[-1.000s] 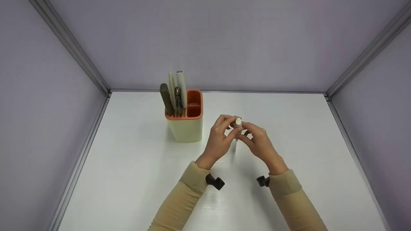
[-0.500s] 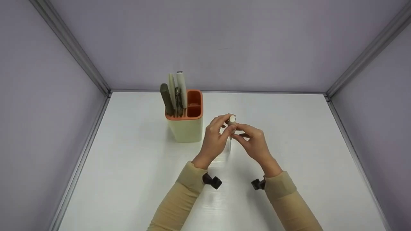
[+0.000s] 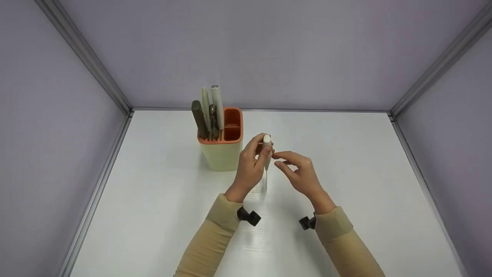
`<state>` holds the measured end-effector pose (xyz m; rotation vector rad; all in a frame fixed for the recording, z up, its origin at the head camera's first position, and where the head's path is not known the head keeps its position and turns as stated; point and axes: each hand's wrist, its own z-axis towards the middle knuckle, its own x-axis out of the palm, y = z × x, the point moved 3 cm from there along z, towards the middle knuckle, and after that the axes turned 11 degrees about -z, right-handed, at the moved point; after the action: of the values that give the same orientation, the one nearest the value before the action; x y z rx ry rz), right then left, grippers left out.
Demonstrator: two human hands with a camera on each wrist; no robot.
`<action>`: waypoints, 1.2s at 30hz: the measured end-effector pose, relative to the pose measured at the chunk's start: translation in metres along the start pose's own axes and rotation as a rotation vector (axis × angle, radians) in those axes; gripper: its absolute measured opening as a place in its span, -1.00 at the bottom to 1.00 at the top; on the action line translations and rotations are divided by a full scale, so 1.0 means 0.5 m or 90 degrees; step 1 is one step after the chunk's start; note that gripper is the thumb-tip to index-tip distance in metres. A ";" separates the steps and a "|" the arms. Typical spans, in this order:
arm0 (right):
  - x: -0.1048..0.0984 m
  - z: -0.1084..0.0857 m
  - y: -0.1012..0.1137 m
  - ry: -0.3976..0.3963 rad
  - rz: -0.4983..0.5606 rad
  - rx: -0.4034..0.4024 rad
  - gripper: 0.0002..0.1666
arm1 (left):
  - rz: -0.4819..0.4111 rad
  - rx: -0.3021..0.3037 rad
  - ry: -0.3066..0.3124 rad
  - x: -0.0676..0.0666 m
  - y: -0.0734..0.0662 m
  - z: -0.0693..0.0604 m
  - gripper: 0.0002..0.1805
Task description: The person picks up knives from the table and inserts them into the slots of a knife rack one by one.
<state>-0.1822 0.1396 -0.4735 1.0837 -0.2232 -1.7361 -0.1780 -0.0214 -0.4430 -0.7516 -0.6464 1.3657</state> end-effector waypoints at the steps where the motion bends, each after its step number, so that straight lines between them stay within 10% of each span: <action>1: 0.000 -0.001 0.000 0.006 0.001 0.008 -0.72 | -0.011 -0.008 -0.002 -0.002 -0.001 -0.001 -0.71; 9: -0.008 0.005 0.042 0.042 0.023 0.047 -0.78 | -0.094 -0.005 0.017 -0.021 -0.062 -0.005 -0.78; 25: 0.028 0.002 0.041 0.124 0.077 0.112 -0.59 | -0.106 -0.104 -0.057 -0.097 -0.001 -0.055 -0.75; 36: 0.070 0.006 0.030 0.166 0.090 0.102 -0.53 | -0.053 -0.074 -0.136 -0.200 -0.013 -0.079 -0.73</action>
<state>-0.1768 0.1030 -0.4822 1.3646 -0.2712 -1.4532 -0.1535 -0.1249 -0.4599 -0.6690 -0.9222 1.3508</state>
